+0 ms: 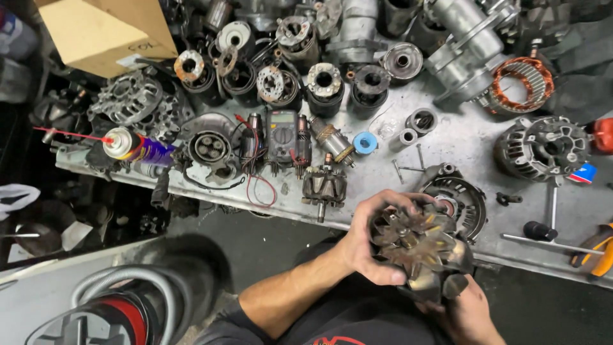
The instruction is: The person works on a lathe and then moves to a workbench to disassemble a mechanical component. They use pliers and a screwdriver to remove parts from a rotor-like object, placing the removed pieces on the table among other tools and parts.
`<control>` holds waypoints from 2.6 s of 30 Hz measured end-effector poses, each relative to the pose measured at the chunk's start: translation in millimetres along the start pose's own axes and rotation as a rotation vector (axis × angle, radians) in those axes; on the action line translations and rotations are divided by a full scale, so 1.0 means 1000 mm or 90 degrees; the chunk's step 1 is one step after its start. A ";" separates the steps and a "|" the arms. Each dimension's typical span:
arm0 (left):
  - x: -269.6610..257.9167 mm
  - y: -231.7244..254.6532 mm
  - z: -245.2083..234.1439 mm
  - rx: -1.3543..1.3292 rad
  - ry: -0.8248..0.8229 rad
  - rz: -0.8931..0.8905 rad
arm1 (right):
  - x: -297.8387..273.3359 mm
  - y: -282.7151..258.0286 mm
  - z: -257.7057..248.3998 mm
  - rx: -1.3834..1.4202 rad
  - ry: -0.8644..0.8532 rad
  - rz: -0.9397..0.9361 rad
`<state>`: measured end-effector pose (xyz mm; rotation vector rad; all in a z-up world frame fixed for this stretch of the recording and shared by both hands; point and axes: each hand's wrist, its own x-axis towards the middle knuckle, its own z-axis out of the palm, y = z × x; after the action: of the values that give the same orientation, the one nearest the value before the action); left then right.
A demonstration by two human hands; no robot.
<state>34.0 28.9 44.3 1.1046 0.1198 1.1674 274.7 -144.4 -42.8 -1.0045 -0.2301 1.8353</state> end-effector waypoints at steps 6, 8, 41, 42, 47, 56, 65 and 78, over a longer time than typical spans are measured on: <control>0.007 0.013 0.004 -0.072 -0.025 -0.055 | -0.005 -0.005 0.015 -0.015 0.055 0.012; 0.006 0.013 0.004 -0.141 -0.005 -0.083 | -0.007 -0.005 0.022 -0.017 0.073 0.012; -0.038 -0.018 -0.008 -0.396 0.109 -0.226 | -0.016 0.023 -0.027 -0.240 0.200 0.018; -0.041 -0.020 -0.009 -0.396 0.110 -0.227 | -0.017 0.023 -0.026 -0.240 0.200 0.020; -0.050 -0.031 -0.008 -0.416 0.124 -0.242 | -0.024 0.026 -0.050 -0.273 0.156 0.022; -0.044 -0.020 -0.012 -0.413 0.071 -0.247 | -0.029 0.030 -0.093 -0.292 0.125 0.045; -0.043 -0.026 -0.017 -0.290 -0.115 -0.350 | -0.026 -0.076 0.032 -0.691 0.045 -0.032; -0.050 -0.055 -0.006 -0.340 -0.105 -0.412 | 0.011 -0.161 0.190 -1.029 -0.216 0.013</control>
<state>45.0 -3.9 -21.8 0.6065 0.0273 0.4760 243.4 -5.6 162.0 -1.6279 -2.1147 1.5927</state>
